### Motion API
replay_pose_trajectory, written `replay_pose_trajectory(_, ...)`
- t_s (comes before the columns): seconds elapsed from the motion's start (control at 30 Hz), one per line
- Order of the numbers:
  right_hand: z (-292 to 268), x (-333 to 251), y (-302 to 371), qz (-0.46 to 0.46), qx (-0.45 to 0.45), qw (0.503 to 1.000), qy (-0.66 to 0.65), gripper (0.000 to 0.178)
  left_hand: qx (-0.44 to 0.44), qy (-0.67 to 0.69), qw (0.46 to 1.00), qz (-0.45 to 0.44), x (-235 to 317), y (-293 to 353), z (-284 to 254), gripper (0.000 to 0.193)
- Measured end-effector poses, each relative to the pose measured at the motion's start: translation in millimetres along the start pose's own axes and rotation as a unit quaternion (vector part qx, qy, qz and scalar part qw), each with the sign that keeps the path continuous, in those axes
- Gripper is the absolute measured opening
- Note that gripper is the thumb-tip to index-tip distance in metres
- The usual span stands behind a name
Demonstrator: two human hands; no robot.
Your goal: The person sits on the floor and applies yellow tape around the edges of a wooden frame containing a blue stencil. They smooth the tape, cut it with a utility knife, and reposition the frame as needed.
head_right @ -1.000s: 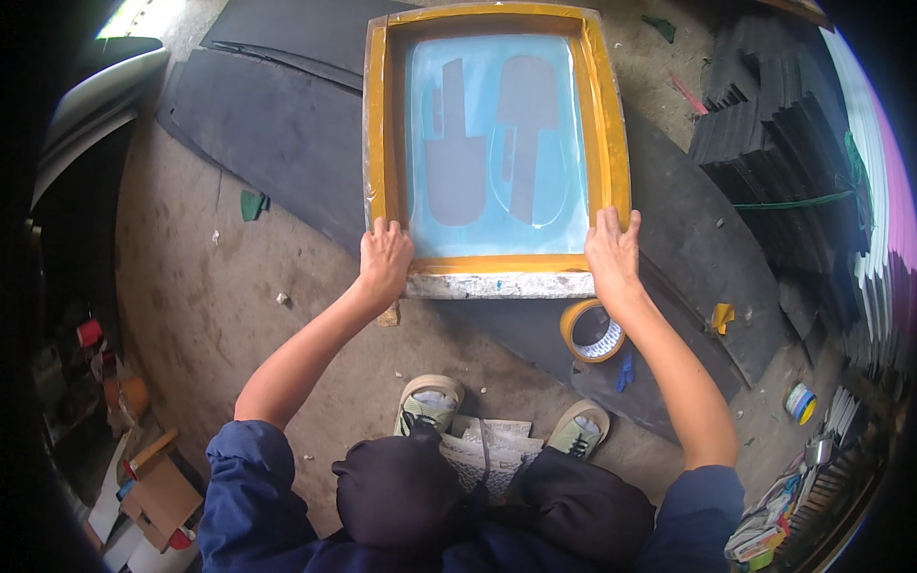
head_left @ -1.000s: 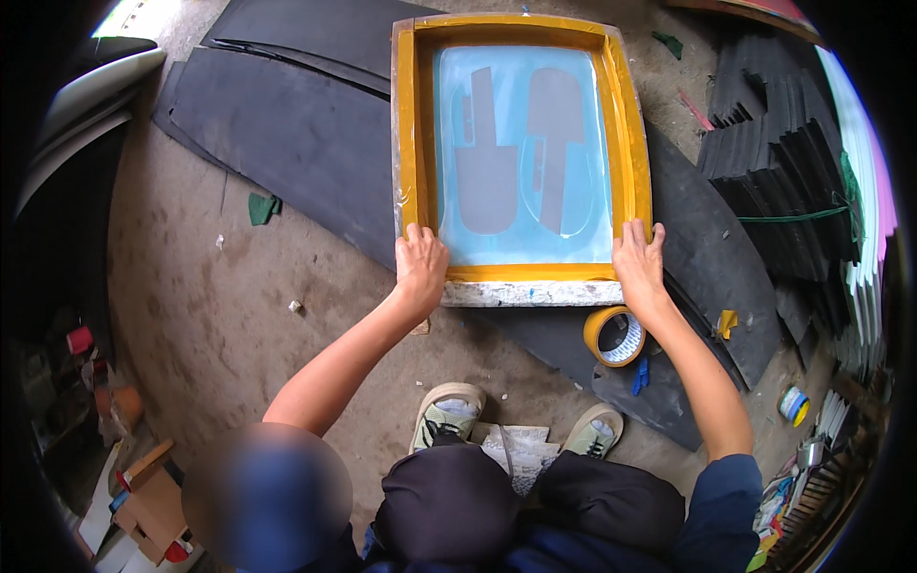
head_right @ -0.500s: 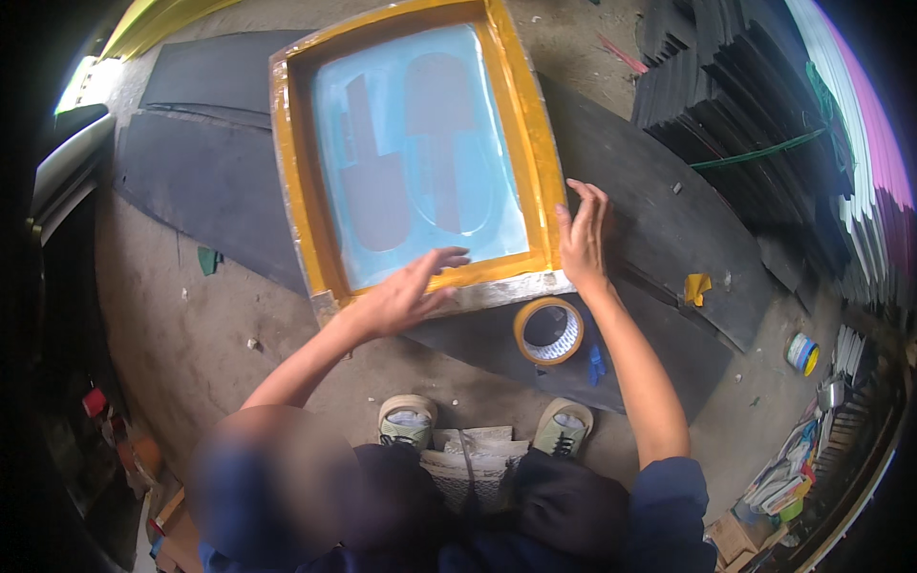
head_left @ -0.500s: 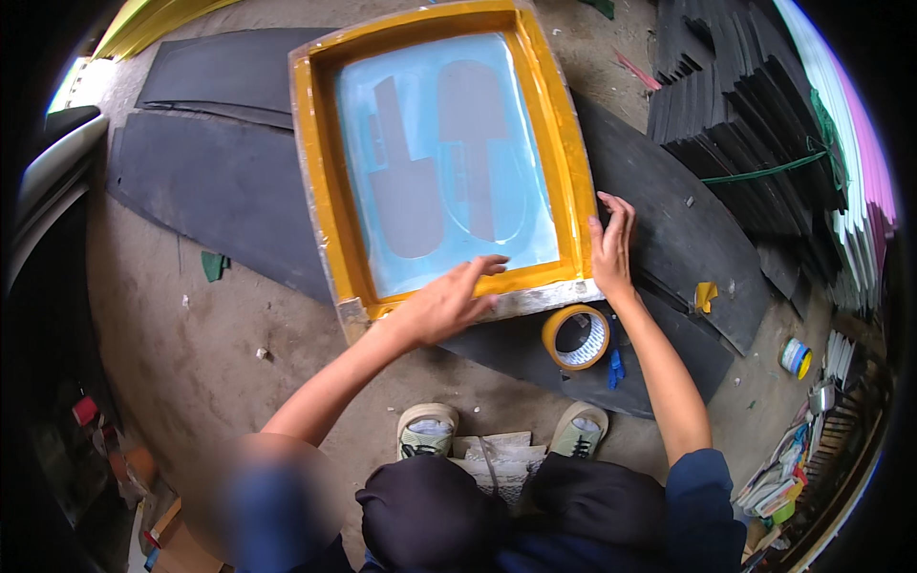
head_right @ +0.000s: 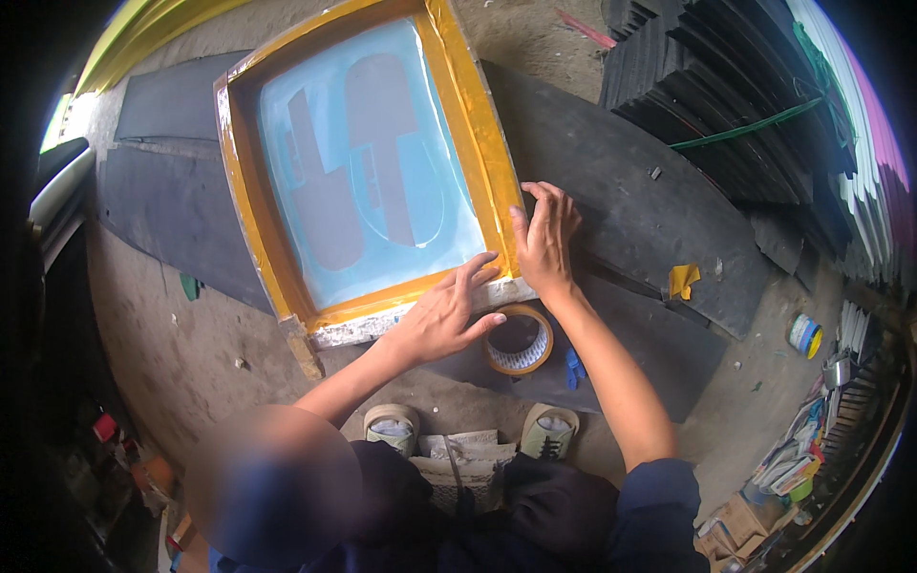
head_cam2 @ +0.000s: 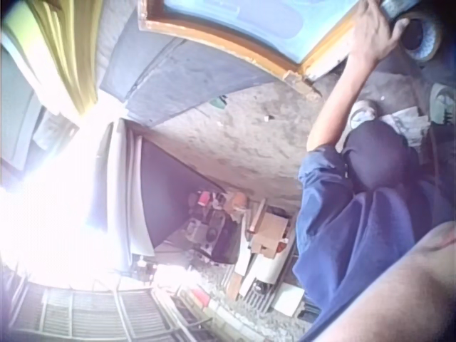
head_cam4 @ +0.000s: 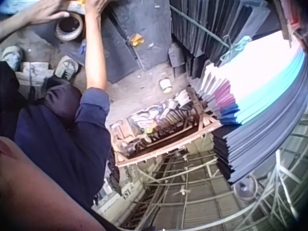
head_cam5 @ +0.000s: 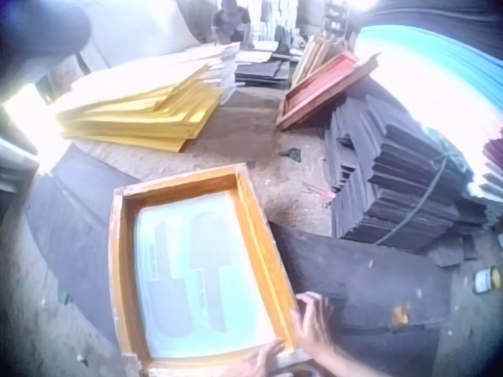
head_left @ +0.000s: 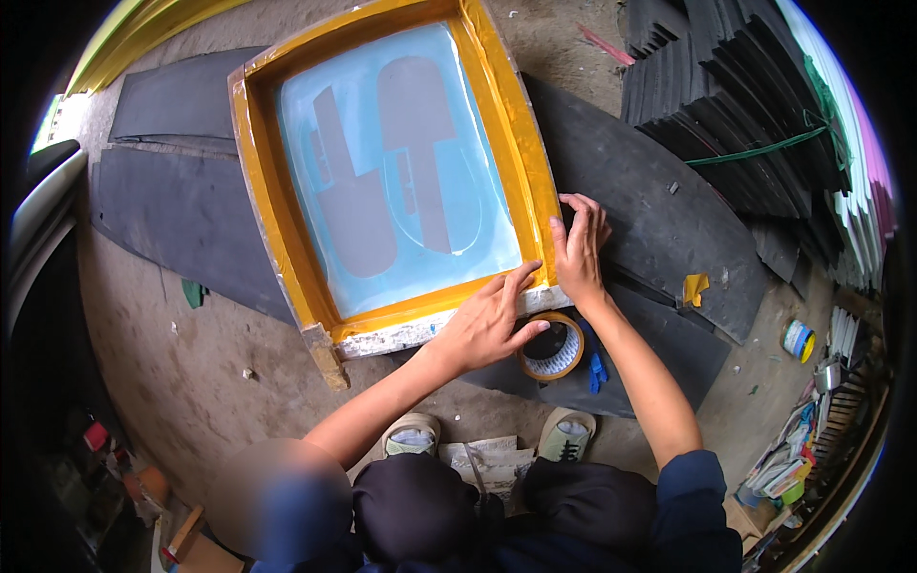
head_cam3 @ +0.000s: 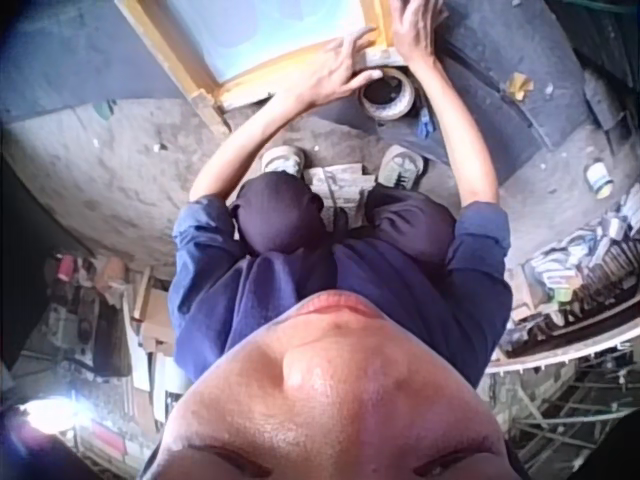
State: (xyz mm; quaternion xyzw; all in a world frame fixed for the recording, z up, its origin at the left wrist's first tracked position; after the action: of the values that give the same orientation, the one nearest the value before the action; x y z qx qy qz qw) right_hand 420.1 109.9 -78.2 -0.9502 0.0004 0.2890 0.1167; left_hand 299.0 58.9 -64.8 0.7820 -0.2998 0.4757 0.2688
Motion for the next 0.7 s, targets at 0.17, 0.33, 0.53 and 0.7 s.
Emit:
replay_pose_trajectory(0.17, -1, -3, 0, -0.002, 0.008, 1.0, -0.004, 0.031, 0.021, -0.051, 0.998, 0.021, 7, -5, 4, 0.069)
replay_pose_trajectory(0.33, -4, -6, -1, -0.015, 0.023, 1.0, -0.002, 0.031, 0.033, -0.092, 0.995, 0.035, 18, -10, 7, 0.063)
replay_pose_trajectory(0.53, -6, -8, -3, -0.021, 0.023, 0.999, 0.016, 0.03, 0.02, -0.075, 0.997, 0.021, 14, -9, 5, 0.045)
replay_pose_trajectory(0.7, -7, -7, -3, -0.019, 0.024, 0.999, 0.013, 0.031, 0.056, 0.02, 0.996, -0.06, -19, -9, -23, 0.027)
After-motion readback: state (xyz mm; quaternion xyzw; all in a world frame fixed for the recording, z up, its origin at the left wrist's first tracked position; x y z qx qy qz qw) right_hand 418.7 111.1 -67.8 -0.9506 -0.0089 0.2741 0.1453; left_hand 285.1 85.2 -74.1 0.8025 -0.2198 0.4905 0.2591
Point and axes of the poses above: each hand's wrist, its own y-axis away from the middle knuckle, its own z-axis out of the palm, x = y × z, the point moved 10 cm from there along -y, towards the middle knuckle
